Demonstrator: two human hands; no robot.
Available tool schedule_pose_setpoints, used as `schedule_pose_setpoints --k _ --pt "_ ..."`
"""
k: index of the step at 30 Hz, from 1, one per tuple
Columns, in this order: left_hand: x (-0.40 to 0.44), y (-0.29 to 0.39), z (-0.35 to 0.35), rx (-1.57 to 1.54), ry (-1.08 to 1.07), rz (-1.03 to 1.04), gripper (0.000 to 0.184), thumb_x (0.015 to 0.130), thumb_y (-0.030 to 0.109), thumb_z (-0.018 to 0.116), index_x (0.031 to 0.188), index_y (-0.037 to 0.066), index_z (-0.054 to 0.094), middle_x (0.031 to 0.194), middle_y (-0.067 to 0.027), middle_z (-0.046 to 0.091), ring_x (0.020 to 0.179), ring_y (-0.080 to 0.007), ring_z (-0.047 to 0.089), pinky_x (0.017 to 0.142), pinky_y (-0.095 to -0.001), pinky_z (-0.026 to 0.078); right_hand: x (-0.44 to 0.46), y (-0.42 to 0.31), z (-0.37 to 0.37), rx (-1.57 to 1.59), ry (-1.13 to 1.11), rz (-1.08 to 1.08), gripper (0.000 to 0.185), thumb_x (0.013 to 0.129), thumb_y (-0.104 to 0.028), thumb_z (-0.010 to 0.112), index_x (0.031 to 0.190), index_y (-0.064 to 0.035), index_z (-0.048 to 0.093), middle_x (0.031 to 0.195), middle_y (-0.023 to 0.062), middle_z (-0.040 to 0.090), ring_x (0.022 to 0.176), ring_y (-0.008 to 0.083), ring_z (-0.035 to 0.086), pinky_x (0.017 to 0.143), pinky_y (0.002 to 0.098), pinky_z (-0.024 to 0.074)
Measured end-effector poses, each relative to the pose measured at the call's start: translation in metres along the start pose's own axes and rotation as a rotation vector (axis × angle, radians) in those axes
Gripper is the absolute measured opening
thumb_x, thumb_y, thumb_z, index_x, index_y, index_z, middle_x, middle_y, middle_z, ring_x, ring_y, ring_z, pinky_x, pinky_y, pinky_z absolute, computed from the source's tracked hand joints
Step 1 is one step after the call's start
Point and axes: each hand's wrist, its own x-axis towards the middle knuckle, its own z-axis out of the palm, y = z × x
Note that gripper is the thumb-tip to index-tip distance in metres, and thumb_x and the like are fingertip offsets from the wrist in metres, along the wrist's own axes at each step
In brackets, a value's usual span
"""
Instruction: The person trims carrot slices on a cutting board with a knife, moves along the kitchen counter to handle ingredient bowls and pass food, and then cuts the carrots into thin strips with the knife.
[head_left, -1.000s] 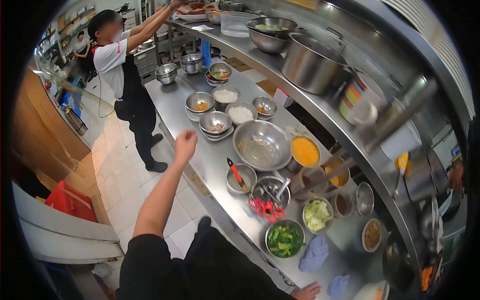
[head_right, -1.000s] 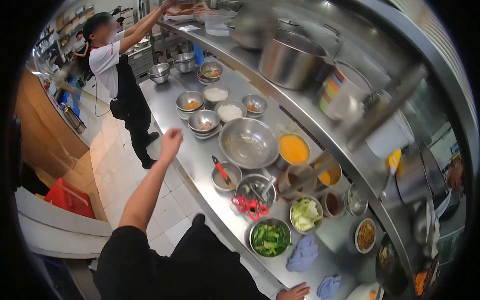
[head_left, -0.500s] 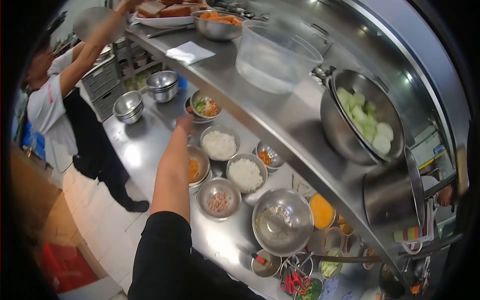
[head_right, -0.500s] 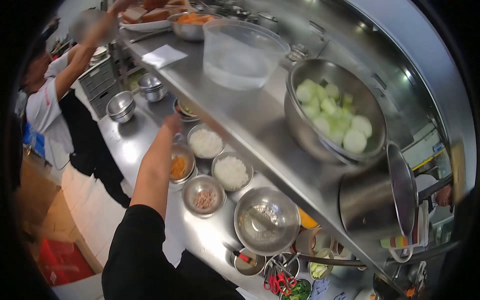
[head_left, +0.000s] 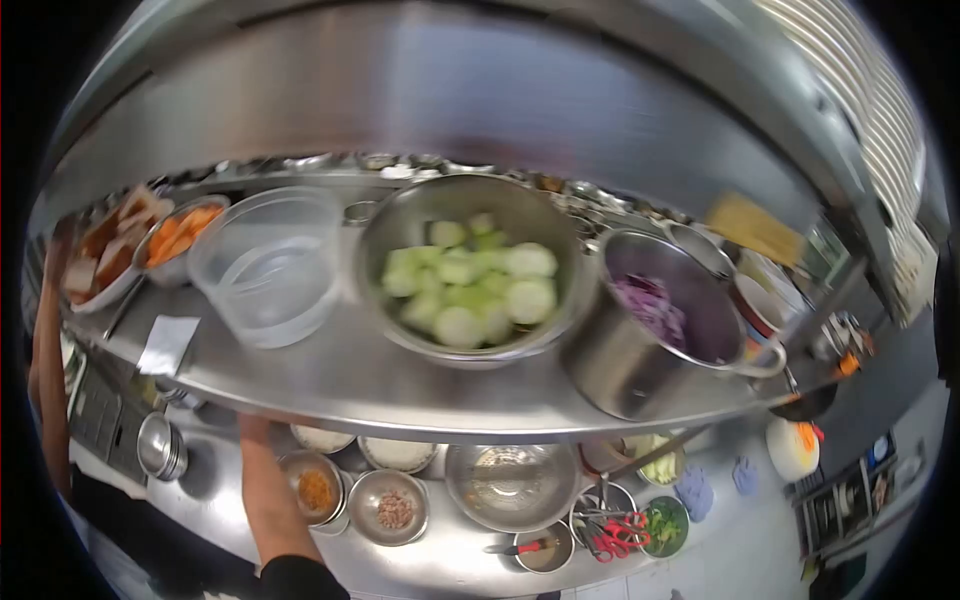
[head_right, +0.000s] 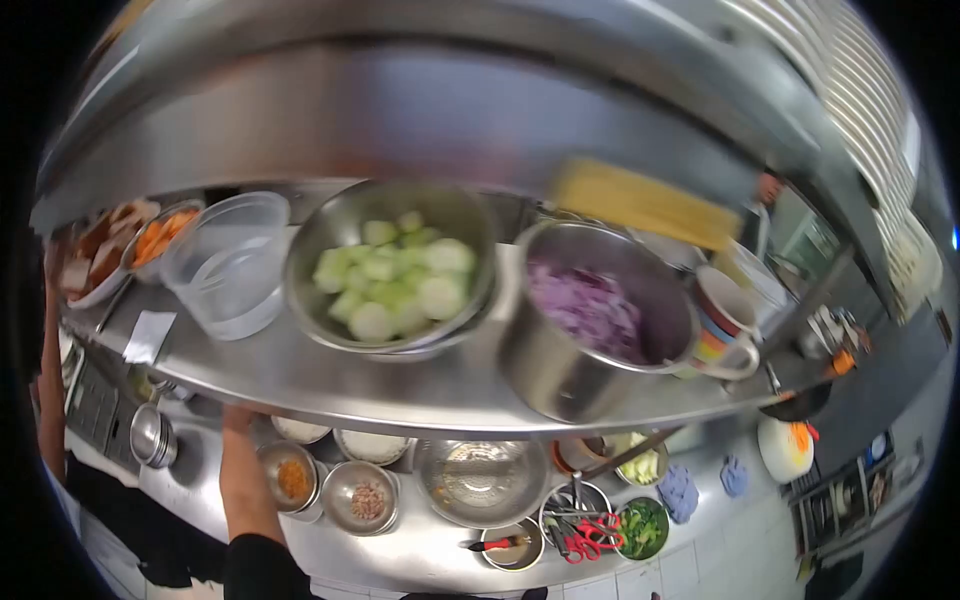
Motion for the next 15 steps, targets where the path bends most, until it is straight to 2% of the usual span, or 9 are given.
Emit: schedule_pose_setpoints --k 2,3,4,5,6,7,9,12,15 --pt "-0.024 0.018 -0.018 -0.264 -0.107 0.023 0.052 0.097 0.037 0.071 0.144 0.017 0.059 0.133 -0.0102 0.069 0.119 -0.0326 0.067 0.076 -0.0511 0.065 -0.002 -0.01 -0.003 -0.126 0.09 -0.099 0.069 0.094 -0.022 0.072 0.15 0.0097 0.047 0.127 0.0271 0.065 0.116 0.0337 0.065 0.094 0.0515 0.0572" --pt "-0.027 0.041 -0.023 -0.395 0.035 -0.241 0.052 0.097 0.036 0.072 0.143 0.017 0.06 0.131 -0.0098 0.07 0.116 -0.031 0.069 0.071 -0.0488 0.065 0.002 -0.017 -0.007 -0.193 0.131 -0.148 0.064 0.095 -0.018 0.07 0.148 0.0104 0.048 0.125 0.0267 0.065 0.113 0.0327 0.065 0.094 0.0491 0.0582" --pt "-0.036 0.065 -0.029 -0.51 0.177 -0.511 0.052 0.096 0.035 0.072 0.143 0.016 0.06 0.129 -0.0094 0.071 0.113 -0.0295 0.071 0.066 -0.0464 0.065 0.013 -0.024 -0.021 -0.074 -0.013 -0.025 0.087 0.087 -0.028 0.077 0.156 0.0076 0.037 0.14 0.0306 0.057 0.13 0.0381 0.057 0.106 0.0501 0.0514" --pt "-0.051 0.092 -0.032 -0.523 0.204 -0.527 0.043 0.099 0.034 0.068 0.137 0.015 0.063 0.126 -0.0108 0.072 0.107 -0.0286 0.073 0.064 -0.0457 0.066 0.02 -0.024 -0.03 0.054 -0.155 0.105 0.111 0.078 -0.037 0.083 0.163 0.0049 0.025 0.154 0.0345 0.049 0.146 0.0436 0.049 0.118 0.0512 0.0446" --pt "-0.065 0.114 -0.034 -0.532 0.219 -0.546 0.036 0.102 0.033 0.064 0.132 0.014 0.066 0.124 -0.0121 0.073 0.102 -0.0277 0.075 0.061 -0.045 0.067 0.049 -0.008 -0.02 -0.048 -0.089 0.035 0.108 0.079 -0.04 0.082 0.162 0.0046 0.029 0.148 0.0339 0.056 0.132 0.0427 0.06 0.11 0.0474 0.0516" --pt "-0.081 0.137 -0.038 -0.413 0.154 -0.503 0.048 0.099 0.035 0.068 0.141 0.014 0.062 0.122 -0.0095 0.074 0.099 -0.0285 0.075 0.065 -0.0449 0.066 0.071 0.017 -0.013 -0.152 -0.023 -0.033 0.106 0.08 -0.043 0.081 0.161 0.0043 0.032 0.141 0.0333 0.062 0.117 0.0418 0.071 0.102 0.0435 0.0585" --pt "-0.105 0.173 -0.041 -0.35 0.109 -0.51 0.045 0.1 0.035 0.066 0.138 0.01 0.063 0.123 -0.0117 0.074 0.101 -0.0282 0.076 0.066 -0.0456 0.068 0.068 0.012 -0.031 -0.077 -0.047 -0.013 0.102 0.084 -0.042 0.077 0.162 0.0048 0.031 0.14 0.0351 0.061 0.113 0.042 0.073 0.097 0.0439 0.0602" --pt "-0.165 0.239 -0.02 -0.261 0.015 -0.513 0.044 0.103 0.037 0.062 0.138 0.01 0.062 0.124 -0.013 0.074 0.093 -0.0268 0.078 0.058 -0.0402 0.067 0.105 0.04 -0.043 -0.029 -0.076 -0.044 0.099 0.086 -0.037 0.073 0.162 0.0054 0.028 0.144 0.0357 0.058 0.134 0.0442 0.06 0.112 0.0452 0.0513" --pt "-0.247 0.297 0.043 -0.244 0.02 -0.477 0.041 0.105 0.032 0.058 0.138 0.006 0.061 0.122 -0.0158 0.074 0.09 -0.0288 0.079 0.055 -0.039 0.067 0.13 0.071 -0.068 -0.02 -0.081 -0.083 0.097 0.087 -0.037 0.073 0.162 0.0058 0.028 0.146 0.0358 0.057 0.138 0.045 0.057 0.116 0.0447 0.0475"
